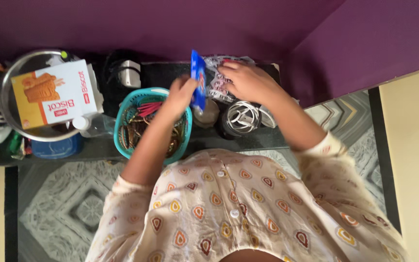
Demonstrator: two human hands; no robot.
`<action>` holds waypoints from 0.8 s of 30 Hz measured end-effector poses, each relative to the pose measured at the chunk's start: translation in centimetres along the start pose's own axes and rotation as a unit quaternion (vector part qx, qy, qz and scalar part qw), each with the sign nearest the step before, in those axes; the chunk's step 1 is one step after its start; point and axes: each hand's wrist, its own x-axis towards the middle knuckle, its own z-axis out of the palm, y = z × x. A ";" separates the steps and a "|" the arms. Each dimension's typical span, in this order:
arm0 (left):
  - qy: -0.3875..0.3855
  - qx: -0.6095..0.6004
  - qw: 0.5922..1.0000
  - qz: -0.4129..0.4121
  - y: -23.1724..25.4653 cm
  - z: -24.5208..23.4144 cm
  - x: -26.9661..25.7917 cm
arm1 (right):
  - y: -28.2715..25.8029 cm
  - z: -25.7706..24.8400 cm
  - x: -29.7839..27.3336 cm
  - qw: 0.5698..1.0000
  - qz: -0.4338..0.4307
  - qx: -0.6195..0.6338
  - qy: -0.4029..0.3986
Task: The person picks up various household items from a cluttered table, including a detergent pouch, sponges, and small packets, and places them onto a shelf lined with newspaper. The person repeatedly walks between the table and the shelf to transfer items one by one.
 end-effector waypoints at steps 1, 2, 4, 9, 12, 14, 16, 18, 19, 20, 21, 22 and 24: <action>-0.020 -0.107 0.993 -0.035 -0.1 0.3 -1.6 | -0.9 -0.4 -1.5 0.997 0.014 0.051 0.049; -0.041 -0.213 0.974 -0.071 -0.1 0.4 -2.9 | -1.8 -0.3 -2.6 0.985 0.010 0.151 0.087; -0.138 -0.329 0.931 -0.076 0.0 0.6 -4.9 | -3.6 1.1 -4.7 0.924 0.001 0.346 0.162; -0.213 -0.431 0.870 -0.106 -1.5 0.7 -7.5 | -8.0 8.2 -7.0 0.761 0.026 0.620 0.188; -0.157 -0.368 0.910 -0.107 -3.6 1.2 -7.9 | -10.1 11.2 -8.2 0.741 0.118 0.637 0.177; -0.161 -0.273 0.947 -0.050 -4.6 1.2 -8.0 | -11.1 12.2 -8.9 0.752 0.176 0.606 0.190; -0.172 -0.192 0.965 -0.039 -5.0 1.3 -8.1 | -12.0 12.5 -9.7 0.780 0.202 0.547 0.226; -0.182 -0.088 0.979 0.023 -4.9 1.6 -8.7 | -12.9 12.6 -10.7 0.820 0.191 0.464 0.278; -0.185 -0.027 0.979 0.084 -4.7 2.0 -9.0 | -13.0 12.4 -11.1 0.838 0.182 0.417 0.301; -0.186 0.032 0.971 0.145 -4.4 2.5 -9.0 | -13.1 12.3 -11.5 0.824 0.212 0.423 0.311; -0.195 0.092 0.965 0.150 -4.2 3.0 -9.2 | -13.5 12.3 -12.3 0.809 0.244 0.431 0.316; -0.203 0.151 0.955 0.156 -4.0 3.7 -9.3 | -13.8 12.4 -13.3 0.793 0.275 0.439 0.321; -0.220 0.214 0.938 0.159 -3.9 5.5 -9.8 | -13.6 12.3 -15.9 0.782 0.300 0.454 0.305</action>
